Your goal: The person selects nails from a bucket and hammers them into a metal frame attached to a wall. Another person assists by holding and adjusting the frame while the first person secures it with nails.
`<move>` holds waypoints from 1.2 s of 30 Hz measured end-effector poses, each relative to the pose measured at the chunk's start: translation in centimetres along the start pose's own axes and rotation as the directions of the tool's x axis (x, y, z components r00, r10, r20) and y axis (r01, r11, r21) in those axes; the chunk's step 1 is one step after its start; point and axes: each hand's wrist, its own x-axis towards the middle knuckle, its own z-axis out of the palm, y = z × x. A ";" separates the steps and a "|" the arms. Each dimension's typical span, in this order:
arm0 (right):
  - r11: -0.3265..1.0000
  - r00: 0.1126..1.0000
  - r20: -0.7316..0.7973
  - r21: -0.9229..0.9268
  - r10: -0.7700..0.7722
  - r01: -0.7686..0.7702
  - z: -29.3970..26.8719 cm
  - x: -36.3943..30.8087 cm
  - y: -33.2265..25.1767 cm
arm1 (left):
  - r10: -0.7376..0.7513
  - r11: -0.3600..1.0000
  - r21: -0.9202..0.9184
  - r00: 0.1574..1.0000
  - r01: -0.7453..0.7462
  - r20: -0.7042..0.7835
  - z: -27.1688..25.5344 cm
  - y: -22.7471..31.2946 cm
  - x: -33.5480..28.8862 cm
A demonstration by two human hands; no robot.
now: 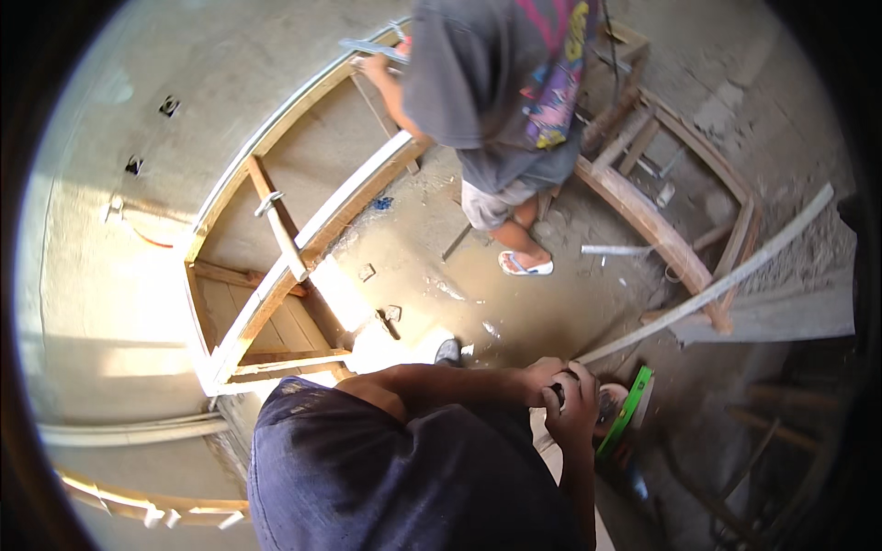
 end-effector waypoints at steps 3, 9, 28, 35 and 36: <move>0.987 0.982 0.110 0.069 -0.151 0.144 0.3 4.2 -1.6 | -0.235 0.674 -0.730 0.970 0.114 -0.067 -4.2 2.3 -2.0; 0.903 0.879 0.216 0.157 -0.425 0.399 4.6 9.6 -7.3 | -0.443 -0.181 -0.983 0.889 0.036 0.115 -11.4 2.7 -8.9; 0.832 0.817 0.169 0.188 -0.551 0.522 19.8 8.2 -23.7 | -0.585 -0.214 -0.931 0.802 -0.297 -0.121 -17.1 -4.9 -28.9; 0.845 0.832 0.171 0.203 -0.528 0.495 20.6 8.6 -27.3 | -0.573 -0.171 -0.937 0.805 -0.304 -0.156 -19.1 -4.1 -32.0; 0.843 0.832 0.167 0.216 -0.529 0.492 20.1 8.8 -27.9 | -0.604 -0.130 -0.946 0.780 -0.298 -0.163 -19.4 -3.7 -32.5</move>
